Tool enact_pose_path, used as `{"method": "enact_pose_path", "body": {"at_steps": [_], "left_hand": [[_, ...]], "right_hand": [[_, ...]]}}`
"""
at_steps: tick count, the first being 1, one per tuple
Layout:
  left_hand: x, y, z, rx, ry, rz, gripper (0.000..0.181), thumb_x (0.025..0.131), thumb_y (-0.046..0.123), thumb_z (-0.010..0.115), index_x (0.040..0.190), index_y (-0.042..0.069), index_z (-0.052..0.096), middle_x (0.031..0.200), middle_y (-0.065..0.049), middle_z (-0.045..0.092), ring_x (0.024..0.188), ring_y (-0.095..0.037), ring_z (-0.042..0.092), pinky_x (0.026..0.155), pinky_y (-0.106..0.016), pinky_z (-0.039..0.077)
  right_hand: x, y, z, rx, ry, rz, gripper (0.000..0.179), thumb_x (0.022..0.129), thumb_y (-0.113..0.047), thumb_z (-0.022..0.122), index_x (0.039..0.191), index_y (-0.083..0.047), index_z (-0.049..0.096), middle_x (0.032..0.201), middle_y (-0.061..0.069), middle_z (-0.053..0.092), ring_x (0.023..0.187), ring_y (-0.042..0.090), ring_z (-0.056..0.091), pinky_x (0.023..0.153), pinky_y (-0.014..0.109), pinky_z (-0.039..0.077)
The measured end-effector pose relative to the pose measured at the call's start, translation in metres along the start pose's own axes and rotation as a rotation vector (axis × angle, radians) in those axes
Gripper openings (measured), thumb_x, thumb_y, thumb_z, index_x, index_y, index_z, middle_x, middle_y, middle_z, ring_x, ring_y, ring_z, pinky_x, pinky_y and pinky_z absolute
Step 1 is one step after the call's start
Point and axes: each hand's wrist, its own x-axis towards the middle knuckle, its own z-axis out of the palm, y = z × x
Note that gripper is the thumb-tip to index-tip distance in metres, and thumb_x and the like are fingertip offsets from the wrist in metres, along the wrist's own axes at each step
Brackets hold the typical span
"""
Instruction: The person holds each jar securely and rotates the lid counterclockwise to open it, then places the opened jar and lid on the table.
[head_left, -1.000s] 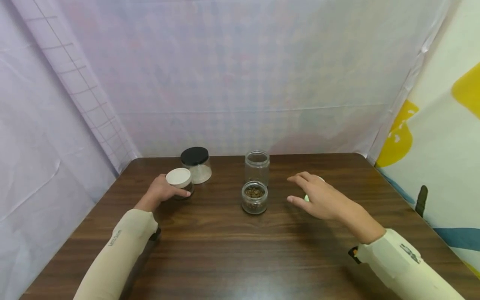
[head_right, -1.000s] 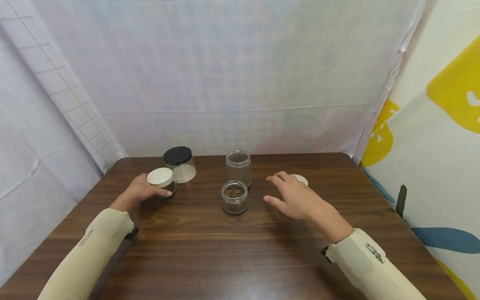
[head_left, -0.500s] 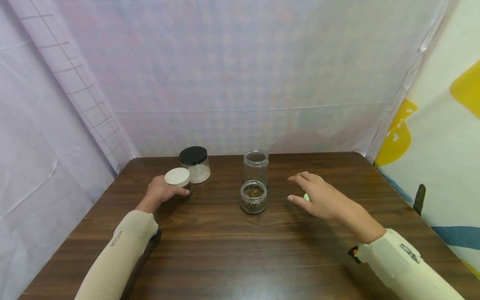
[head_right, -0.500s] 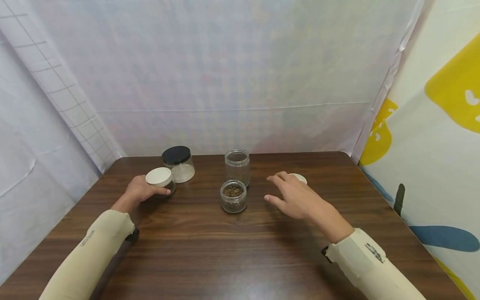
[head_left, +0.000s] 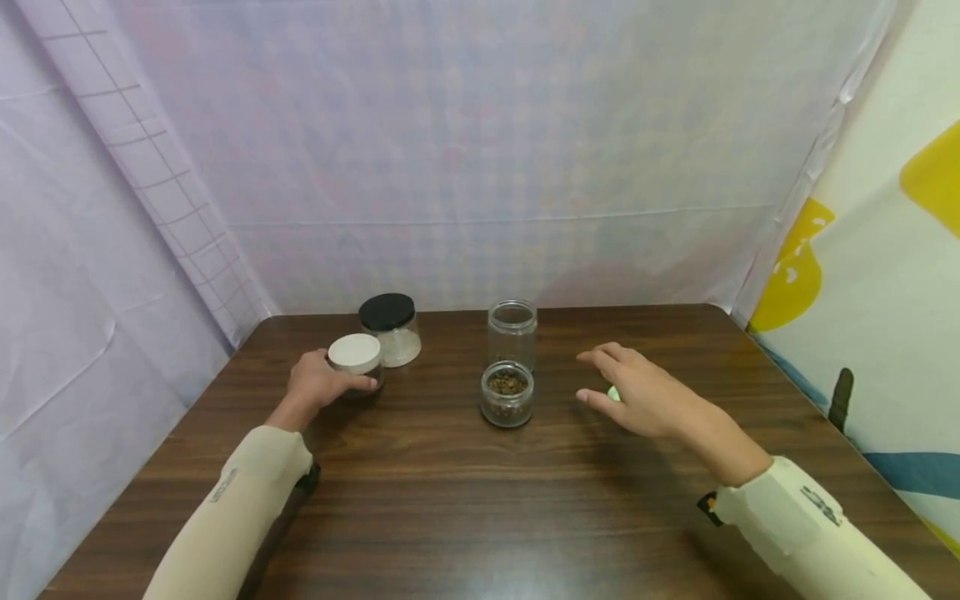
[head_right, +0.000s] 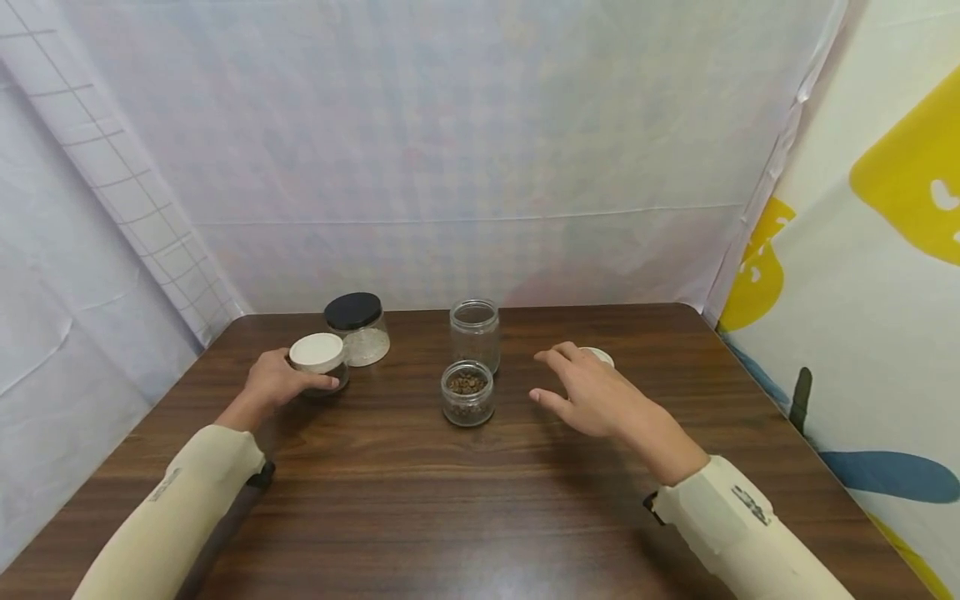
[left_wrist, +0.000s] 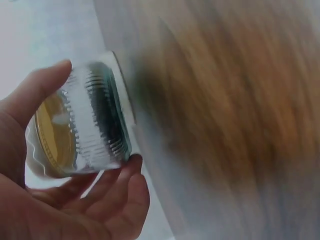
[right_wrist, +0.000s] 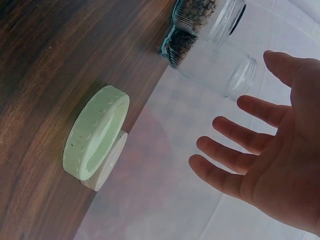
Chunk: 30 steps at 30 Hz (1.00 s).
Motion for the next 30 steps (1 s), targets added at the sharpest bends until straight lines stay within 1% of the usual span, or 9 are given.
{"method": "enact_pose_path", "body": {"at_steps": [2, 6, 8, 10, 12, 15, 22, 28, 30], "left_hand": [[-0.004, 0.005, -0.001, -0.031, 0.018, 0.002, 0.101, 0.071, 0.045, 0.090, 0.143, -0.010, 0.044, 0.135, -0.032, 0.055, 0.122, -0.047, 0.054, 0.101, -0.056, 0.047], [-0.012, 0.019, -0.005, -0.105, 0.082, 0.017, 0.100, 0.072, 0.045, 0.089, 0.145, -0.005, 0.044, 0.139, -0.028, 0.054, 0.126, -0.046, 0.052, 0.102, -0.057, 0.046], [-0.016, 0.027, -0.008, -0.135, 0.109, 0.036, 0.097, 0.071, 0.044, 0.090, 0.145, -0.002, 0.045, 0.139, -0.026, 0.055, 0.127, -0.044, 0.052, 0.103, -0.057, 0.046], [-0.021, 0.035, -0.011, -0.158, 0.114, 0.058, 0.095, 0.071, 0.043, 0.090, 0.144, 0.000, 0.048, 0.139, -0.024, 0.057, 0.127, -0.042, 0.053, 0.103, -0.056, 0.046], [-0.025, 0.044, -0.013, -0.165, 0.106, 0.091, 0.094, 0.071, 0.043, 0.090, 0.144, 0.000, 0.048, 0.139, -0.023, 0.057, 0.127, -0.041, 0.054, 0.103, -0.056, 0.046], [-0.034, 0.057, -0.012, -0.182, 0.071, 0.133, 0.096, 0.072, 0.044, 0.090, 0.145, 0.001, 0.046, 0.140, -0.022, 0.057, 0.127, -0.040, 0.054, 0.103, -0.056, 0.047], [-0.055, 0.084, 0.004, -0.255, -0.017, 0.208, 0.095, 0.070, 0.042, 0.092, 0.145, 0.005, 0.047, 0.138, -0.016, 0.058, 0.126, -0.035, 0.057, 0.101, -0.052, 0.049], [-0.069, 0.100, 0.015, -0.280, -0.080, 0.283, 0.094, 0.070, 0.042, 0.092, 0.145, 0.010, 0.046, 0.138, -0.013, 0.057, 0.127, -0.034, 0.058, 0.098, -0.052, 0.051], [-0.072, 0.105, 0.019, -0.307, -0.098, 0.312, 0.095, 0.070, 0.041, 0.093, 0.145, 0.010, 0.045, 0.138, -0.012, 0.057, 0.128, -0.033, 0.057, 0.099, -0.051, 0.051]], "right_hand": [[0.000, 0.000, 0.000, -0.001, 0.002, 0.002, 0.066, 0.102, -0.056, 0.050, 0.150, -0.012, 0.045, 0.150, 0.016, 0.046, 0.137, 0.041, 0.047, 0.106, 0.061, 0.042], [0.001, -0.001, -0.001, -0.005, 0.002, -0.003, 0.065, 0.102, -0.055, 0.051, 0.150, -0.012, 0.045, 0.149, 0.016, 0.047, 0.136, 0.042, 0.047, 0.106, 0.061, 0.043], [0.002, -0.002, -0.001, -0.005, 0.001, -0.006, 0.065, 0.102, -0.055, 0.051, 0.150, -0.012, 0.045, 0.150, 0.016, 0.047, 0.136, 0.043, 0.047, 0.106, 0.061, 0.042], [0.002, -0.003, -0.002, -0.005, -0.002, -0.008, 0.064, 0.102, -0.054, 0.051, 0.150, -0.012, 0.045, 0.150, 0.016, 0.046, 0.136, 0.043, 0.047, 0.107, 0.061, 0.042], [0.002, -0.004, -0.002, -0.005, -0.002, -0.008, 0.064, 0.102, -0.054, 0.051, 0.150, -0.012, 0.045, 0.150, 0.016, 0.046, 0.136, 0.042, 0.047, 0.107, 0.060, 0.042], [0.002, -0.005, -0.004, -0.006, 0.001, -0.006, 0.064, 0.102, -0.053, 0.051, 0.150, -0.012, 0.044, 0.150, 0.016, 0.046, 0.136, 0.040, 0.048, 0.106, 0.060, 0.043], [0.001, -0.006, -0.006, -0.006, 0.005, -0.002, 0.061, 0.102, -0.049, 0.054, 0.150, -0.013, 0.045, 0.150, 0.015, 0.046, 0.134, 0.040, 0.049, 0.104, 0.060, 0.044], [0.001, -0.009, -0.008, -0.003, 0.016, -0.007, 0.064, 0.102, -0.055, 0.052, 0.150, -0.014, 0.045, 0.150, 0.013, 0.046, 0.134, 0.038, 0.050, 0.104, 0.059, 0.044], [0.002, -0.012, -0.009, 0.000, 0.027, -0.017, 0.065, 0.102, -0.056, 0.051, 0.150, -0.014, 0.044, 0.149, 0.012, 0.047, 0.134, 0.036, 0.050, 0.105, 0.058, 0.044]]}}
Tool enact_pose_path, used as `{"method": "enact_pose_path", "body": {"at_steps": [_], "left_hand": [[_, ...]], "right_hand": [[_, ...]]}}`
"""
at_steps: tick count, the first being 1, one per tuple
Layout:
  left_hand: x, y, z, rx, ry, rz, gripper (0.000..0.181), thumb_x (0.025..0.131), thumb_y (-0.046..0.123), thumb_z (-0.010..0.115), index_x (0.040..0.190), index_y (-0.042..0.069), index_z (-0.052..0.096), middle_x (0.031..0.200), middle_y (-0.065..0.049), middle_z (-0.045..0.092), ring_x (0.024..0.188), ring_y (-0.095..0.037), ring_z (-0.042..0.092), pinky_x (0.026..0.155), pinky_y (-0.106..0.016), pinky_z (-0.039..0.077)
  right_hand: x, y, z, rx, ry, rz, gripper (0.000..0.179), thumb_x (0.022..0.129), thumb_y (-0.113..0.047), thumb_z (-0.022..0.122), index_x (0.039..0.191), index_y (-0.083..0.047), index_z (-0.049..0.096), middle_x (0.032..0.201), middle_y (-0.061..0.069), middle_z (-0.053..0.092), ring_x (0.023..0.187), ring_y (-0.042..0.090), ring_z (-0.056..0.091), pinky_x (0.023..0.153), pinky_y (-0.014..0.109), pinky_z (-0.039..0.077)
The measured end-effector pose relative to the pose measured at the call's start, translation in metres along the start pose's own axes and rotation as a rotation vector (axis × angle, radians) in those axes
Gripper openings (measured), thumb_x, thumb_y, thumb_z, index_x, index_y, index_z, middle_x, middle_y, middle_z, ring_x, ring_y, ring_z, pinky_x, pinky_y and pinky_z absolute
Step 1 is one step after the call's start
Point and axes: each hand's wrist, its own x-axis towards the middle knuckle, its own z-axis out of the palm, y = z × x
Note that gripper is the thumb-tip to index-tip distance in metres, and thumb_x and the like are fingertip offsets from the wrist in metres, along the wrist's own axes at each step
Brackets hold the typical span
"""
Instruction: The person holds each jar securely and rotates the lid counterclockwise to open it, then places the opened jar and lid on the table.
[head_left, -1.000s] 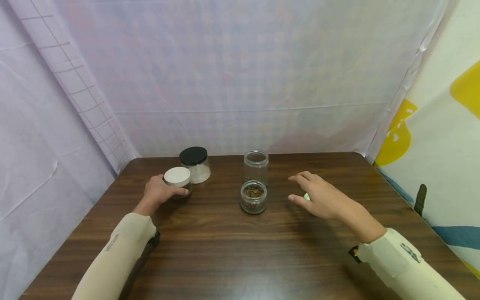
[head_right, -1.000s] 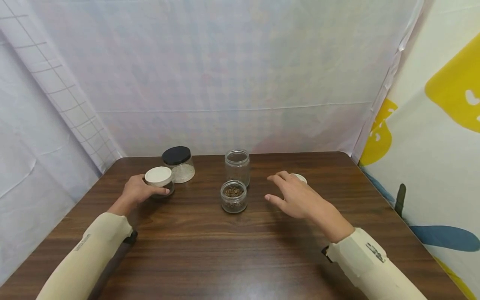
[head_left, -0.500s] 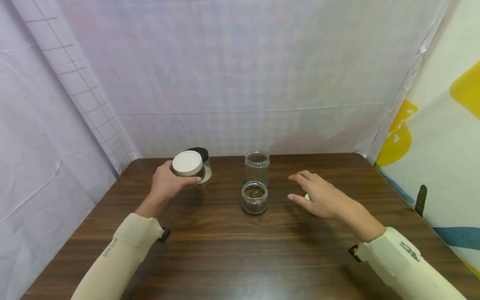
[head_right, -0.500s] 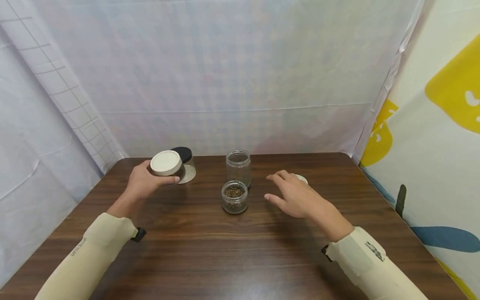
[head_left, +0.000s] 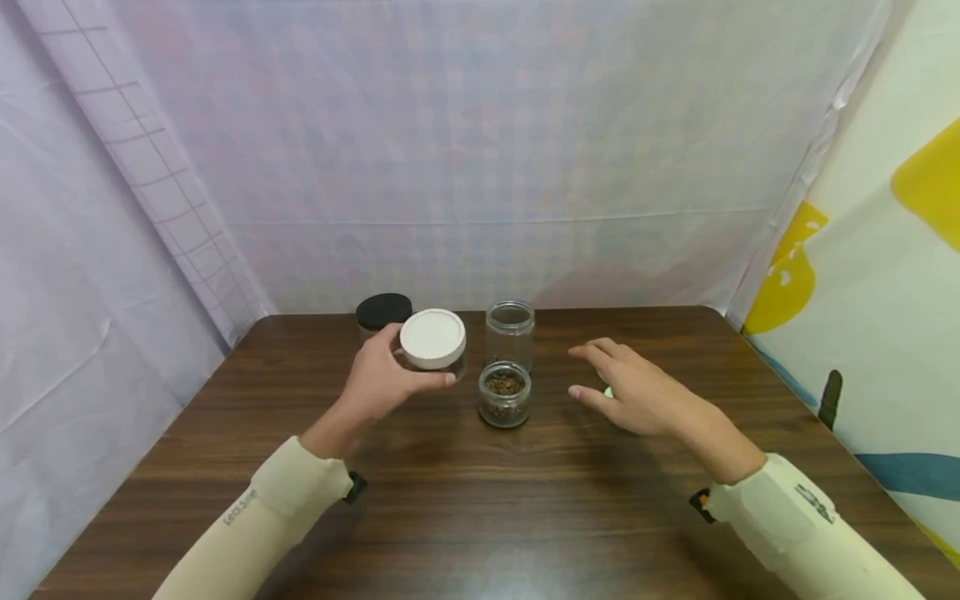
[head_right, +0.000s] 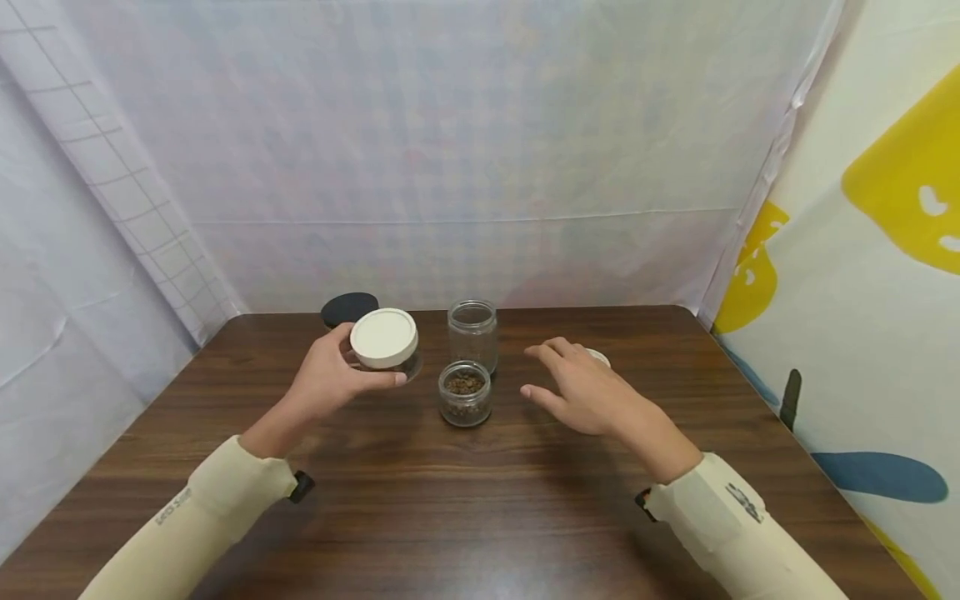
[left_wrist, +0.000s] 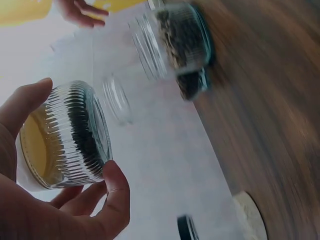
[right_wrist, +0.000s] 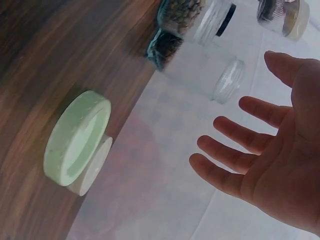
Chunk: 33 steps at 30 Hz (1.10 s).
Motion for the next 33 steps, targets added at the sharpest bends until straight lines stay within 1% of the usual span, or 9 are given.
{"method": "enact_pose_path", "body": {"at_steps": [6, 9, 12, 16, 20, 23, 26, 30, 33], "left_hand": [[-0.002, 0.009, 0.018, -0.081, -0.055, 0.096, 0.090, 0.068, 0.032, 0.095, 0.140, 0.008, 0.047, 0.135, -0.010, 0.059, 0.123, -0.028, 0.061, 0.100, -0.046, 0.052], [-0.004, 0.015, 0.027, -0.072, -0.075, 0.115, 0.088, 0.067, 0.033, 0.096, 0.138, 0.010, 0.050, 0.132, -0.007, 0.061, 0.119, -0.025, 0.063, 0.099, -0.044, 0.053], [-0.006, 0.021, 0.037, -0.068, -0.094, 0.120, 0.087, 0.065, 0.036, 0.097, 0.136, 0.013, 0.052, 0.129, -0.003, 0.063, 0.114, -0.023, 0.065, 0.096, -0.042, 0.054], [-0.010, 0.028, 0.049, -0.059, -0.124, 0.122, 0.083, 0.063, 0.038, 0.097, 0.133, 0.017, 0.056, 0.123, 0.003, 0.064, 0.108, -0.017, 0.066, 0.090, -0.040, 0.056], [-0.016, 0.034, 0.060, -0.043, -0.161, 0.145, 0.083, 0.064, 0.038, 0.097, 0.133, 0.019, 0.056, 0.122, 0.006, 0.065, 0.105, -0.015, 0.066, 0.088, -0.038, 0.056], [-0.019, 0.038, 0.067, -0.042, -0.182, 0.175, 0.082, 0.065, 0.039, 0.096, 0.134, 0.019, 0.056, 0.123, 0.006, 0.065, 0.107, -0.016, 0.065, 0.089, -0.039, 0.055], [-0.021, 0.040, 0.072, -0.034, -0.198, 0.197, 0.082, 0.066, 0.041, 0.095, 0.134, 0.020, 0.055, 0.124, 0.006, 0.065, 0.108, -0.016, 0.064, 0.087, -0.038, 0.055], [-0.022, 0.042, 0.078, -0.035, -0.218, 0.201, 0.084, 0.067, 0.044, 0.094, 0.137, 0.021, 0.054, 0.126, 0.006, 0.064, 0.109, -0.017, 0.064, 0.086, -0.037, 0.055], [-0.023, 0.045, 0.082, -0.044, -0.223, 0.203, 0.084, 0.067, 0.044, 0.093, 0.138, 0.022, 0.053, 0.128, 0.005, 0.064, 0.111, -0.018, 0.064, 0.087, -0.037, 0.056]], "right_hand": [[0.005, -0.011, -0.003, 0.020, 0.045, -0.041, 0.065, 0.101, -0.055, 0.053, 0.152, -0.015, 0.042, 0.148, 0.010, 0.048, 0.136, 0.035, 0.049, 0.108, 0.058, 0.042], [0.007, -0.019, -0.004, 0.026, 0.060, -0.045, 0.067, 0.101, -0.057, 0.051, 0.153, -0.017, 0.040, 0.148, 0.009, 0.048, 0.136, 0.035, 0.049, 0.107, 0.060, 0.042], [0.009, -0.028, -0.007, 0.028, 0.085, -0.048, 0.067, 0.102, -0.059, 0.047, 0.154, -0.018, 0.038, 0.146, 0.007, 0.049, 0.135, 0.032, 0.050, 0.103, 0.060, 0.045], [0.009, -0.041, -0.011, 0.041, 0.152, -0.061, 0.058, 0.105, -0.053, 0.045, 0.153, -0.021, 0.040, 0.134, 0.003, 0.053, 0.120, 0.023, 0.057, 0.090, 0.050, 0.052], [0.009, -0.053, -0.016, 0.039, 0.204, -0.080, 0.052, 0.106, -0.049, 0.044, 0.151, -0.022, 0.042, 0.125, 0.001, 0.054, 0.099, 0.017, 0.059, 0.077, 0.041, 0.052], [0.007, -0.061, -0.020, 0.018, 0.201, -0.092, 0.055, 0.105, -0.051, 0.046, 0.150, -0.021, 0.043, 0.123, 0.001, 0.054, 0.092, 0.015, 0.059, 0.072, 0.037, 0.052], [0.005, -0.067, -0.023, 0.004, 0.180, -0.104, 0.060, 0.101, -0.056, 0.051, 0.150, -0.021, 0.043, 0.123, 0.001, 0.053, 0.088, 0.014, 0.059, 0.070, 0.033, 0.051], [0.003, -0.073, -0.023, 0.001, 0.155, -0.111, 0.066, 0.096, -0.064, 0.055, 0.147, -0.023, 0.047, 0.123, 0.000, 0.053, 0.084, 0.011, 0.058, 0.064, 0.027, 0.048], [0.002, -0.075, -0.022, -0.017, 0.153, -0.109, 0.069, 0.092, -0.068, 0.057, 0.145, -0.023, 0.050, 0.122, -0.001, 0.053, 0.080, 0.010, 0.056, 0.060, 0.025, 0.046]]}}
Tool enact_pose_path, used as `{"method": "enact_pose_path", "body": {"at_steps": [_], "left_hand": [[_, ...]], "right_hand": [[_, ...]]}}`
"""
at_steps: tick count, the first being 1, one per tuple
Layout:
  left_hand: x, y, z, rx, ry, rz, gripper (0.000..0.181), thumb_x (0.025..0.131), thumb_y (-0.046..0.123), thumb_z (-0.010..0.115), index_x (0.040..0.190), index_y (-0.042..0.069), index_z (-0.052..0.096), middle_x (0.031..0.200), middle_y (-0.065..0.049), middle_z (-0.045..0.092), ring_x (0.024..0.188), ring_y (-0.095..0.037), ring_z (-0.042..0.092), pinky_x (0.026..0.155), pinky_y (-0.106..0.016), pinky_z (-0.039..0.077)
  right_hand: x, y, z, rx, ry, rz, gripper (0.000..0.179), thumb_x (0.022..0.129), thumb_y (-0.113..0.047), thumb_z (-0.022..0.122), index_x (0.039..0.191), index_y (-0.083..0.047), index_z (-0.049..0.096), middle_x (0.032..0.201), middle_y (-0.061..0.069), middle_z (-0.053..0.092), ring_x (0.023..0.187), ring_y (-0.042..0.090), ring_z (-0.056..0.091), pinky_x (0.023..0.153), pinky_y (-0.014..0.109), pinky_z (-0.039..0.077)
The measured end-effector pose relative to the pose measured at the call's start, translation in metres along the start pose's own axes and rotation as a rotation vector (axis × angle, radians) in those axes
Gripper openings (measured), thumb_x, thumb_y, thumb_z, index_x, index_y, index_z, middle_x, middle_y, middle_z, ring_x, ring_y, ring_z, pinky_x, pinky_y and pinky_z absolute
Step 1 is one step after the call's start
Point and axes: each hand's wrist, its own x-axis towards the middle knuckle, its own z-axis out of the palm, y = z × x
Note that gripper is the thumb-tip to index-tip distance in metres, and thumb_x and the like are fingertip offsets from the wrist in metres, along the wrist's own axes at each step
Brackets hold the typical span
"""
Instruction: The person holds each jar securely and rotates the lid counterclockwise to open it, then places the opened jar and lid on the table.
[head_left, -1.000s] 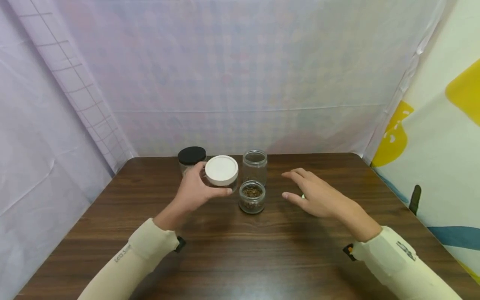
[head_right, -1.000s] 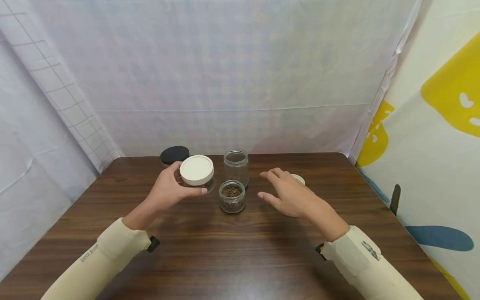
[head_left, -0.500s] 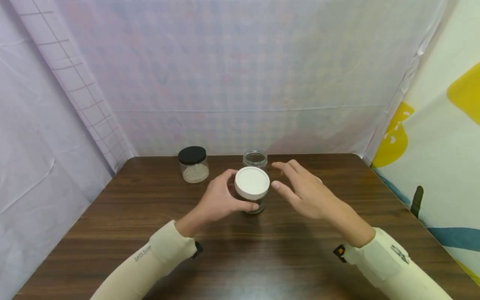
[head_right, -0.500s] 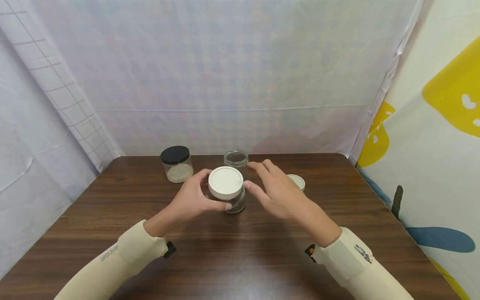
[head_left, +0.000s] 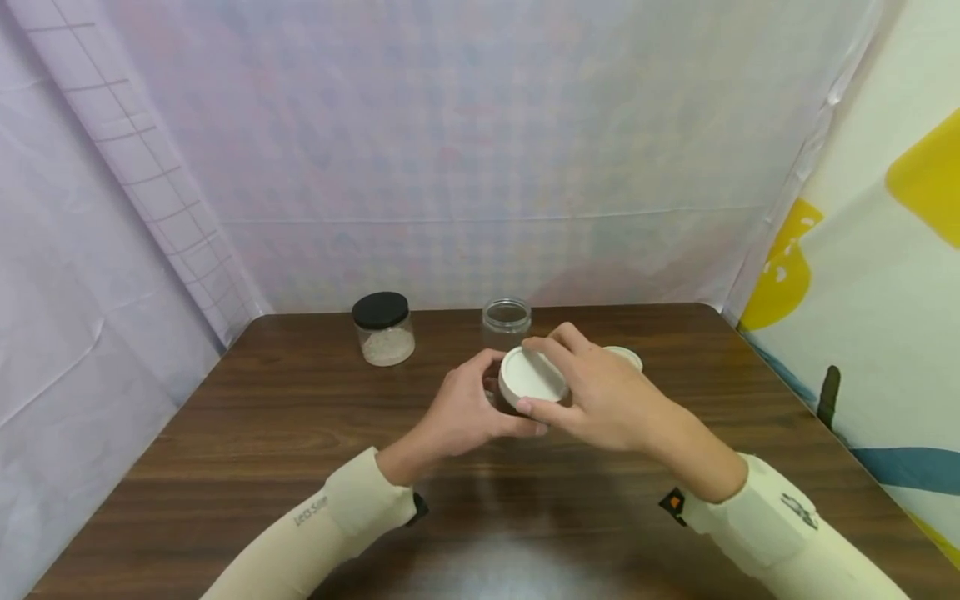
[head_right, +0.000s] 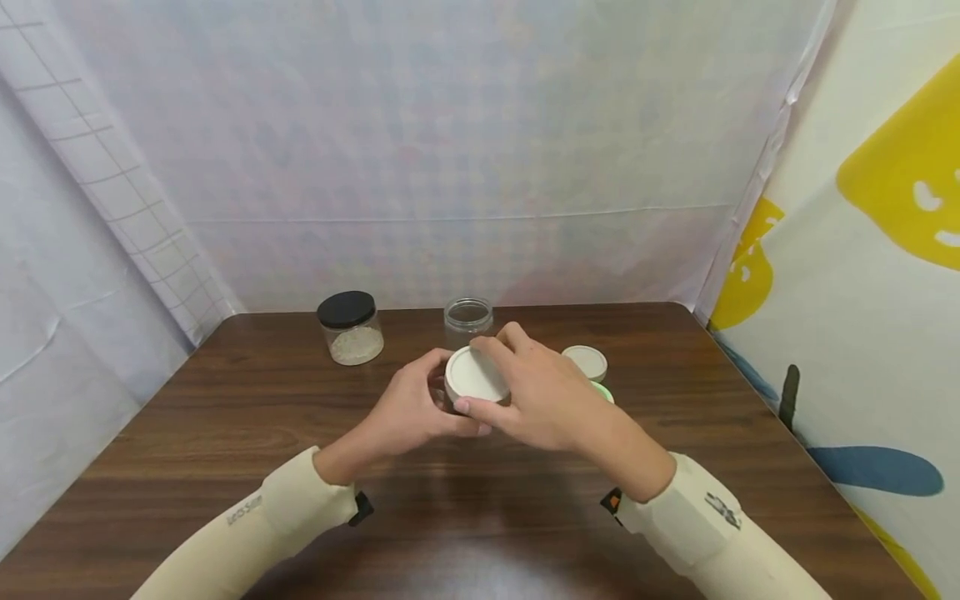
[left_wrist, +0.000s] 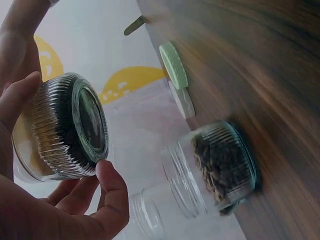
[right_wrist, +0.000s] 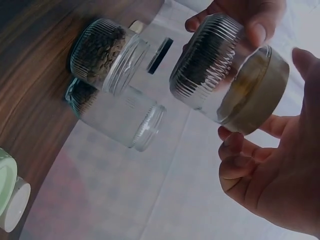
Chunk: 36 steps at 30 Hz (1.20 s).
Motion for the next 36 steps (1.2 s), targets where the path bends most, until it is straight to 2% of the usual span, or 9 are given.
{"method": "enact_pose_path", "body": {"at_steps": [11, 18, 23, 29, 36], "left_hand": [[0.002, 0.001, 0.014, -0.004, -0.001, 0.017, 0.083, 0.068, 0.039, 0.093, 0.138, 0.019, 0.054, 0.122, 0.003, 0.066, 0.105, -0.013, 0.063, 0.087, -0.035, 0.056], [0.001, 0.001, 0.021, 0.006, -0.028, 0.009, 0.089, 0.069, 0.052, 0.091, 0.142, 0.021, 0.050, 0.125, 0.007, 0.063, 0.108, -0.012, 0.061, 0.088, -0.034, 0.055], [0.000, 0.002, 0.025, 0.036, -0.022, 0.026, 0.092, 0.068, 0.058, 0.089, 0.142, 0.022, 0.049, 0.125, 0.007, 0.063, 0.107, -0.012, 0.062, 0.087, -0.032, 0.055], [0.002, -0.001, 0.027, 0.017, 0.024, 0.048, 0.080, 0.068, 0.049, 0.092, 0.135, 0.022, 0.057, 0.119, 0.006, 0.067, 0.104, -0.011, 0.063, 0.086, -0.033, 0.055], [0.002, -0.005, 0.030, 0.009, 0.013, 0.033, 0.077, 0.066, 0.051, 0.092, 0.130, 0.024, 0.060, 0.115, 0.008, 0.067, 0.099, -0.010, 0.064, 0.082, -0.030, 0.055]], "right_hand": [[0.006, -0.002, 0.001, -0.128, -0.021, -0.028, 0.069, 0.088, -0.065, 0.063, 0.141, -0.020, 0.055, 0.110, 0.000, 0.053, 0.073, 0.010, 0.056, 0.054, 0.024, 0.043], [0.008, -0.003, -0.002, -0.183, -0.024, 0.020, 0.062, 0.087, -0.067, 0.062, 0.132, -0.025, 0.060, 0.112, 0.001, 0.055, 0.068, 0.011, 0.055, 0.051, 0.027, 0.041], [0.009, -0.002, -0.002, -0.196, -0.019, 0.026, 0.061, 0.088, -0.068, 0.061, 0.131, -0.025, 0.060, 0.112, 0.000, 0.056, 0.067, 0.010, 0.055, 0.051, 0.030, 0.042], [0.009, -0.002, -0.002, -0.187, -0.048, 0.018, 0.065, 0.089, -0.068, 0.061, 0.136, -0.024, 0.059, 0.114, 0.003, 0.056, 0.068, 0.011, 0.056, 0.053, 0.029, 0.042], [0.007, 0.000, 0.000, -0.167, -0.052, -0.017, 0.063, 0.089, -0.066, 0.062, 0.136, -0.024, 0.060, 0.105, 0.000, 0.054, 0.064, 0.008, 0.052, 0.053, 0.026, 0.040]]}}
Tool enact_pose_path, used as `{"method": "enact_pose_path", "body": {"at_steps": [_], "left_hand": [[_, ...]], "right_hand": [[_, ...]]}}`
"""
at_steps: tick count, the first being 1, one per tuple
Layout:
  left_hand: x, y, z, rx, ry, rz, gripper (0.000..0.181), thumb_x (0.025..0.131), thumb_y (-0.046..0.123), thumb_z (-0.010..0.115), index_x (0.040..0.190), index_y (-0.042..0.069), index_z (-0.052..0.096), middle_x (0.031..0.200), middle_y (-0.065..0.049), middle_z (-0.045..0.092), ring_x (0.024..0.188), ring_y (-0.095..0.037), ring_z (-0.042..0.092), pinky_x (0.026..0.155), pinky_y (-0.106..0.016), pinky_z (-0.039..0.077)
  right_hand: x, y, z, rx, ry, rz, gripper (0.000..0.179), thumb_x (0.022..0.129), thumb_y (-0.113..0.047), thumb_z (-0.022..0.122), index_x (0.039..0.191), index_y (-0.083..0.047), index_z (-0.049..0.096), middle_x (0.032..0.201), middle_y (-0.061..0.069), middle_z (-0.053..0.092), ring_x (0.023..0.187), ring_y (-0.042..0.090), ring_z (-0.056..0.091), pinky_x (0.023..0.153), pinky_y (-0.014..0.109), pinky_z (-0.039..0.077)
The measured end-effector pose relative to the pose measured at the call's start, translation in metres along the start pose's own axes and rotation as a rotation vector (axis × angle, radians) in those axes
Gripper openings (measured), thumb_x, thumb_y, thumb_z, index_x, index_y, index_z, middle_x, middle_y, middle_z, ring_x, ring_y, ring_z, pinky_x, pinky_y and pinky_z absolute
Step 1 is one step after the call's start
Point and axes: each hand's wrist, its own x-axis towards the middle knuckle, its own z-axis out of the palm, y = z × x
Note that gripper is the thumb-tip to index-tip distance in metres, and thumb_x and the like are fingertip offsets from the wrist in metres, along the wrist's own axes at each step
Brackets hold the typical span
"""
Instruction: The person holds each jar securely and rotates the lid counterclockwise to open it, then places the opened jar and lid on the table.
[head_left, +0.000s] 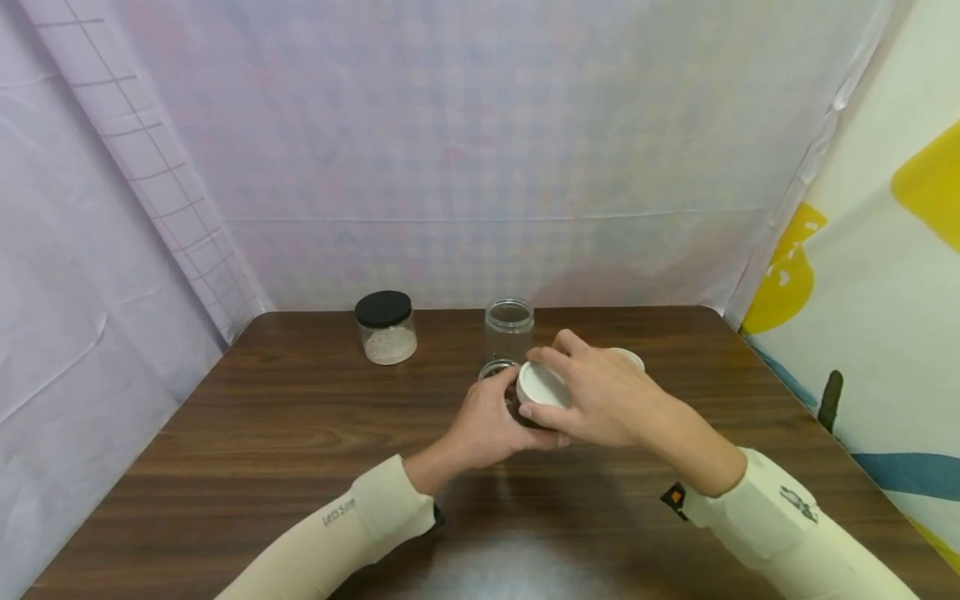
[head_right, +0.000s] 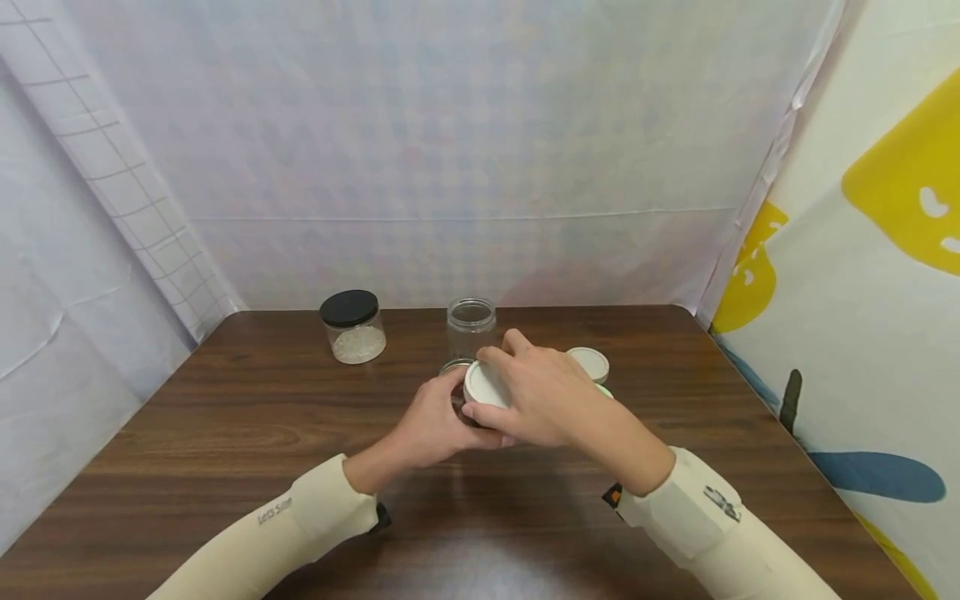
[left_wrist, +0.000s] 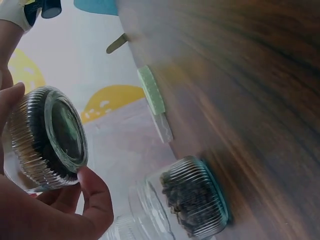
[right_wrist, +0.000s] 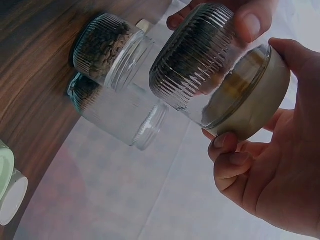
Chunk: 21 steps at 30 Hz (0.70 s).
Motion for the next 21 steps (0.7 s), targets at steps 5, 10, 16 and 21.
{"method": "enact_pose_path", "body": {"at_steps": [5, 10, 16, 21], "left_hand": [[0.001, -0.005, 0.001, 0.002, 0.000, 0.023, 0.074, 0.067, 0.051, 0.092, 0.128, 0.024, 0.060, 0.113, 0.007, 0.067, 0.098, -0.010, 0.064, 0.080, -0.027, 0.055], [0.002, -0.008, 0.001, 0.010, 0.002, 0.039, 0.078, 0.066, 0.051, 0.092, 0.131, 0.023, 0.059, 0.113, 0.007, 0.068, 0.097, -0.009, 0.064, 0.080, -0.028, 0.055], [0.004, -0.011, 0.001, 0.006, -0.013, 0.054, 0.081, 0.067, 0.050, 0.091, 0.135, 0.023, 0.056, 0.113, 0.007, 0.068, 0.096, -0.009, 0.065, 0.079, -0.026, 0.055], [0.005, -0.014, 0.001, -0.015, -0.022, 0.074, 0.083, 0.067, 0.049, 0.091, 0.137, 0.023, 0.055, 0.114, 0.006, 0.067, 0.097, -0.009, 0.065, 0.079, -0.026, 0.055]], "right_hand": [[0.000, 0.001, 0.001, 0.020, -0.002, -0.037, 0.062, 0.091, -0.066, 0.060, 0.137, -0.025, 0.059, 0.103, -0.001, 0.053, 0.063, 0.006, 0.050, 0.053, 0.024, 0.040], [0.000, 0.002, 0.001, 0.018, -0.008, -0.062, 0.062, 0.093, -0.067, 0.057, 0.139, -0.026, 0.058, 0.103, -0.002, 0.053, 0.061, 0.005, 0.048, 0.051, 0.023, 0.039], [0.000, 0.003, 0.002, 0.012, -0.009, -0.090, 0.062, 0.094, -0.068, 0.055, 0.139, -0.025, 0.059, 0.103, -0.003, 0.052, 0.061, 0.004, 0.047, 0.051, 0.022, 0.039], [0.001, 0.004, 0.002, 0.013, -0.013, -0.115, 0.059, 0.094, -0.067, 0.055, 0.139, -0.029, 0.059, 0.105, -0.005, 0.053, 0.065, 0.005, 0.048, 0.055, 0.022, 0.040]]}}
